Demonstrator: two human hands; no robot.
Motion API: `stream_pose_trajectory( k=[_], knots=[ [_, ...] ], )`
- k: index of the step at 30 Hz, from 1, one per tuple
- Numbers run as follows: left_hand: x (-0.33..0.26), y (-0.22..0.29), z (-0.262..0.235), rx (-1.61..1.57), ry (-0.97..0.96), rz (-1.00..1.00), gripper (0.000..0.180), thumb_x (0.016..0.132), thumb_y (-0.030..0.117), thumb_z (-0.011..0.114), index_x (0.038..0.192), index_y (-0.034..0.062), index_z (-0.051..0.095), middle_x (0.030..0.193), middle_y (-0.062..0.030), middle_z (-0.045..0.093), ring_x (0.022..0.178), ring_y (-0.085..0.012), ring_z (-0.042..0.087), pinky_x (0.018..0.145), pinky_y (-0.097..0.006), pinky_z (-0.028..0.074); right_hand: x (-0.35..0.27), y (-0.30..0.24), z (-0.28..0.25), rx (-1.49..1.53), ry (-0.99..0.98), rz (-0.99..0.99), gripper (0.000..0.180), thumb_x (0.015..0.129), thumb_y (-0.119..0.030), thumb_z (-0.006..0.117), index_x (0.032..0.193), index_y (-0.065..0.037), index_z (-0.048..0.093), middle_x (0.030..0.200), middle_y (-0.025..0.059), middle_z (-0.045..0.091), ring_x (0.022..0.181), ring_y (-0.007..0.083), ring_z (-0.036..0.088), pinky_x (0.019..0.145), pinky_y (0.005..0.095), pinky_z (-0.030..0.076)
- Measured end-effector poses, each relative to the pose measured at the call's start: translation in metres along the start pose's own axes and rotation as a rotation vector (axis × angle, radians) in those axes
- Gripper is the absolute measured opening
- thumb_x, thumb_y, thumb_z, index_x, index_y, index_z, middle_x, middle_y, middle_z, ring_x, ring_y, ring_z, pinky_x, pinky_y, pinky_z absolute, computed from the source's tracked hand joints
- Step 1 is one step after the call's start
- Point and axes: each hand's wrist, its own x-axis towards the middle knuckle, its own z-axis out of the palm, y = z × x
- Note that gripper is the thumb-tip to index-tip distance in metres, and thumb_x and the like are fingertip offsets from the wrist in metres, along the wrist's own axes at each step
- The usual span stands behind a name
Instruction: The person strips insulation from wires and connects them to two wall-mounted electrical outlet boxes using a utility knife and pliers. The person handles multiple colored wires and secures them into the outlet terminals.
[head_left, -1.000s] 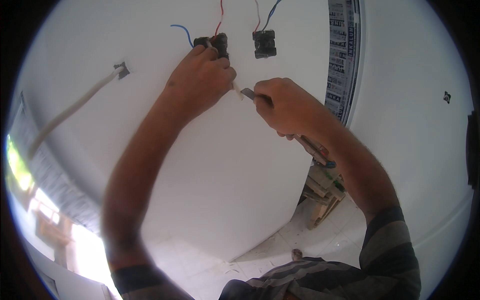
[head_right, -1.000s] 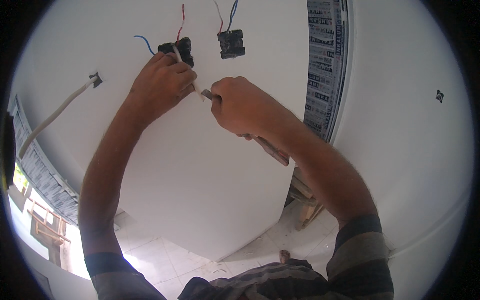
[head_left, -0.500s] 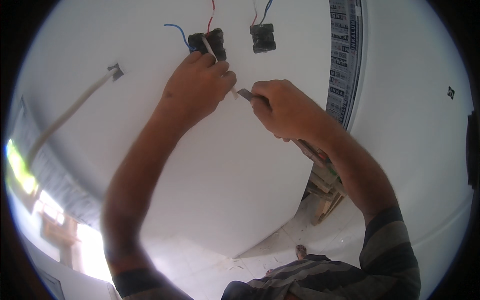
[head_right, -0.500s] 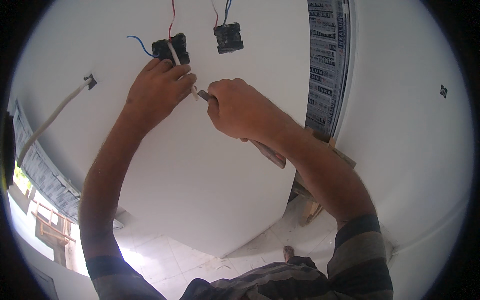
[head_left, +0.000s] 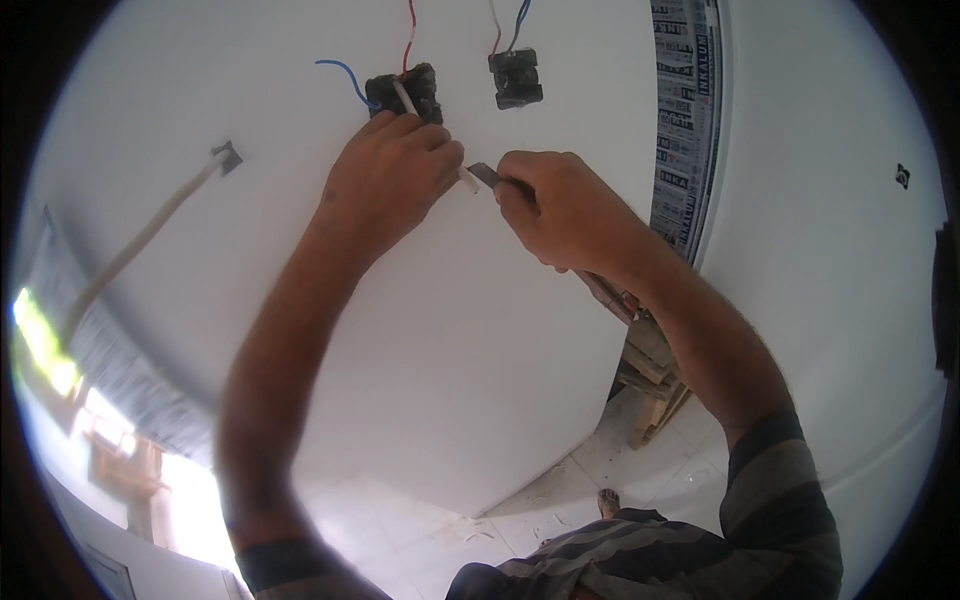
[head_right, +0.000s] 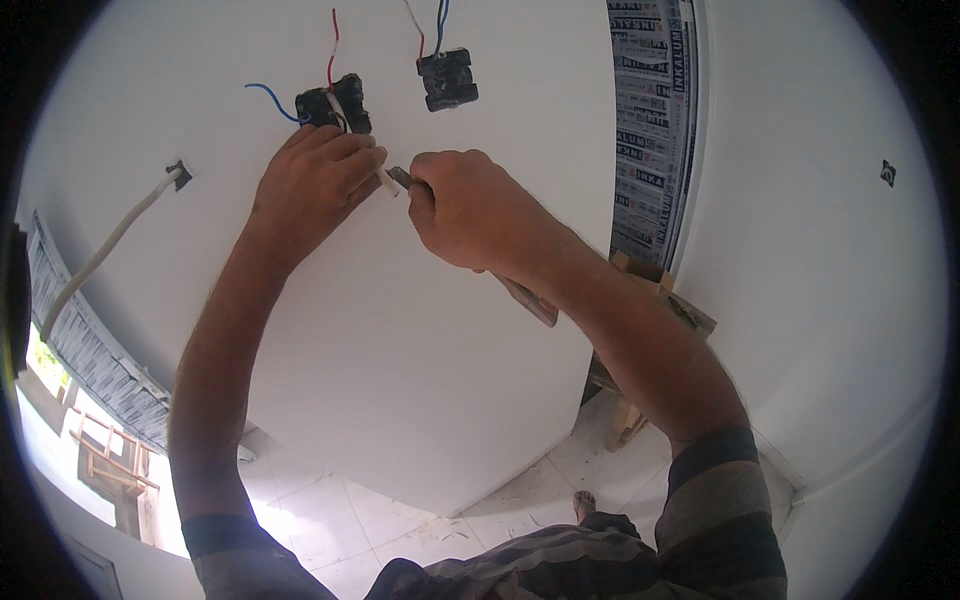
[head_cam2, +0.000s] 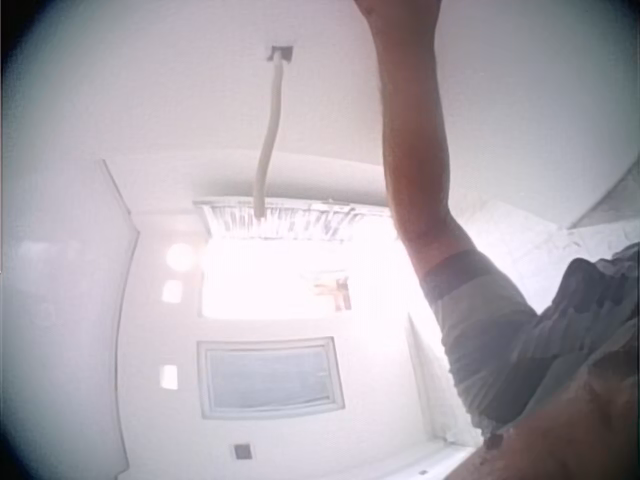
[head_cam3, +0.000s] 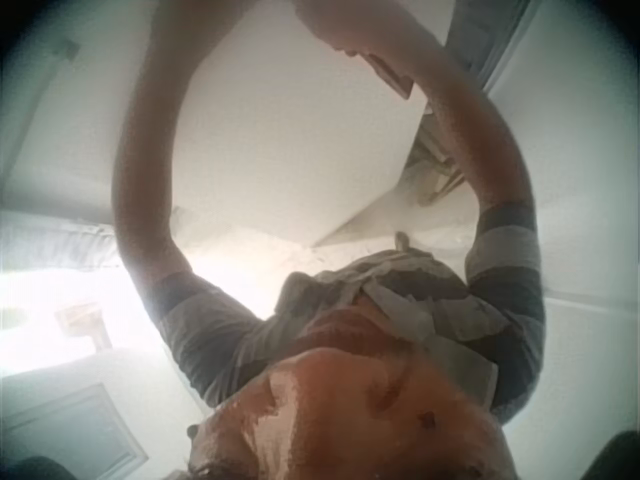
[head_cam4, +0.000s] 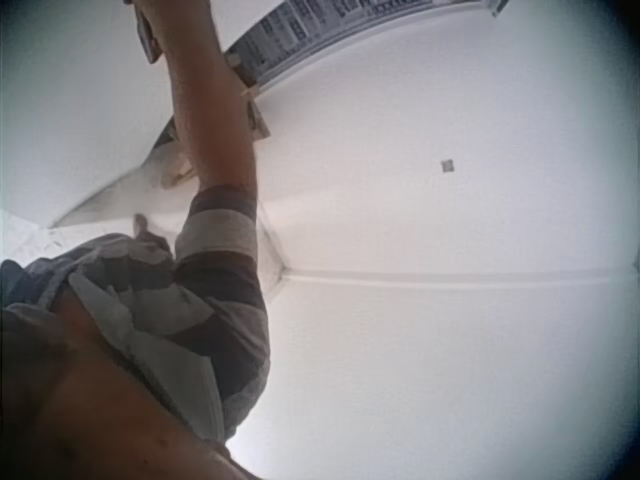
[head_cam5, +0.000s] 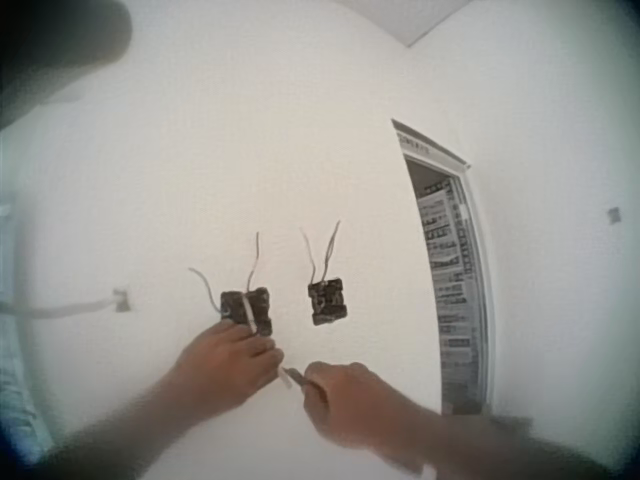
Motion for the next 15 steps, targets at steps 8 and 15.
stream_pose_trajectory(
  k=[8, 15],
  knots=[
    [-0.001, 0.001, 0.004, 0.003, 0.025, -0.003, 0.031, 0.076, 0.012, 0.084, 0.104, 0.0071, 0.072, 0.102, -0.0035, 0.073, 0.095, -0.0204, 0.068, 0.087, -0.036, 0.055, 0.003, 0.005, 0.003, -0.005, 0.016, -0.049, 0.024, 0.1, -0.011, 0.048, 0.087, 0.005, 0.062, 0.056, 0.0156, 0.062, 0.04, 0.0241, 0.06, 0.04, 0.0395, 0.05],
    [-0.001, -0.002, 0.003, 0.029, 0.028, 0.035, 0.029, 0.076, 0.012, 0.085, 0.101, 0.0078, 0.072, 0.1, -0.0034, 0.073, 0.093, -0.0206, 0.069, 0.086, -0.035, 0.055, 0.004, -0.012, -0.006, -0.057, -0.048, 0.021, 0.027, 0.101, -0.011, 0.047, 0.085, 0.005, 0.062, 0.053, 0.0124, 0.059, 0.039, 0.0227, 0.059, 0.039, 0.0379, 0.05]
  ],
)
